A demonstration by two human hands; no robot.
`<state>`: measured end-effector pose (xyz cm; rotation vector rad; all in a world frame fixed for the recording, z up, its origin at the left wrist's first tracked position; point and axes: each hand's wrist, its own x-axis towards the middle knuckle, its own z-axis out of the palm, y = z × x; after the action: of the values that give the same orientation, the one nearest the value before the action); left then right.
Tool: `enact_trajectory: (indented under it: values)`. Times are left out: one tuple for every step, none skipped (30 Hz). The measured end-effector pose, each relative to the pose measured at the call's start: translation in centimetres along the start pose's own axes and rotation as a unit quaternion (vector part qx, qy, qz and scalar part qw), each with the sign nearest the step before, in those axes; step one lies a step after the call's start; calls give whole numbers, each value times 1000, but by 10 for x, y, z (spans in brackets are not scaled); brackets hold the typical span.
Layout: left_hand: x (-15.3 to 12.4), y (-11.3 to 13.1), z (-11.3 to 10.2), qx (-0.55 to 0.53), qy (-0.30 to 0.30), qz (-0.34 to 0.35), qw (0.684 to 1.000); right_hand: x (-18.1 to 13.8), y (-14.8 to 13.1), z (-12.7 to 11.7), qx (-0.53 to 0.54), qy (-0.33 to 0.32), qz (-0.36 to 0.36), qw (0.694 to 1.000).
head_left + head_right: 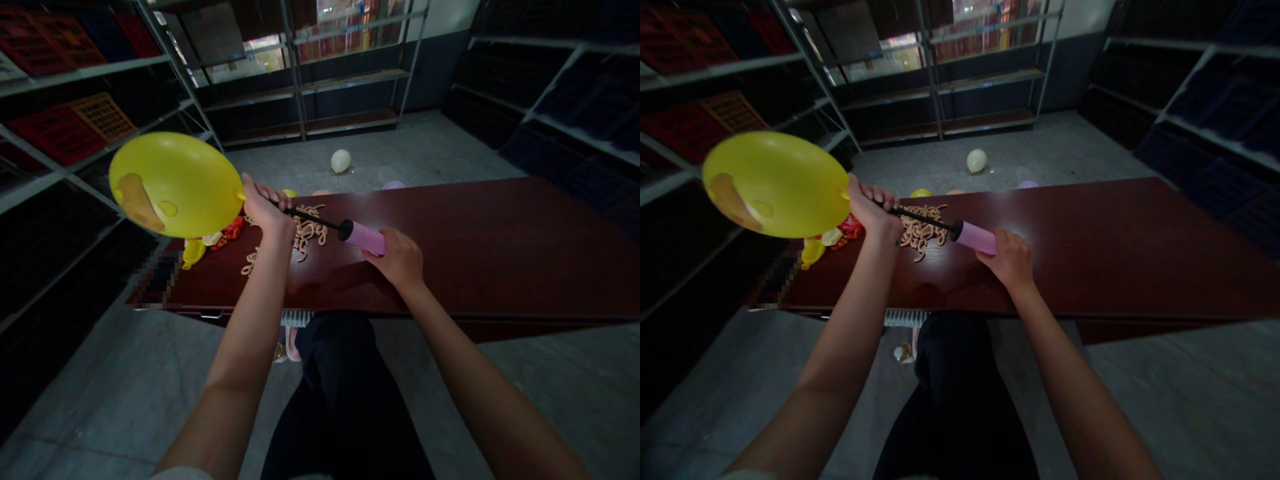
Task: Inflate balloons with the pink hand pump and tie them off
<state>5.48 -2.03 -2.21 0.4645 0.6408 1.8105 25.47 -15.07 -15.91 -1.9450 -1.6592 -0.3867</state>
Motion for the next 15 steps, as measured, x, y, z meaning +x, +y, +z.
enact_trajectory:
  values:
    - [-3,-8,7,-3,-6,-2,1000,1,1,1,4,8,12,1000]
    - [-6,-17,13,-4,-13,-6,1000,1,2,2,8,13,22,1000]
    - [-10,-26,18,-3,-19,-11,1000,2,2,2,10,17,31,999]
    - [-15,-37,22,1,-24,-18,1000,2,3,3,12,20,40,999]
    - [-20,-48,25,7,-29,-24,999,3,3,4,13,23,49,998]
    - [-27,-59,28,14,-34,-32,999,3,3,5,14,25,57,998]
    - [-33,-70,30,21,-40,-39,998,3,3,5,16,27,65,997]
    - [-39,-80,32,27,-47,-45,998,4,3,5,19,27,71,997]
    - [-45,-89,33,31,-53,-50,997,4,4,5,20,27,77,996]
    - [-49,-97,33,32,-59,-53,996,4,4,5,21,26,82,996]
    - [-52,-103,33,32,-61,-57,996,4,5,5,21,26,86,996]
    - [-54,-107,33,33,-62,-62,996,4,5,5,20,26,88,996]
    - [-54,-110,32,34,-61,-67,995,4,6,5,17,26,88,996]
    - [-53,-110,30,38,-59,-74,995,4,6,5,13,28,86,996]
    - [-51,-109,27,43,-57,-80,994,4,5,5,8,29,80,996]
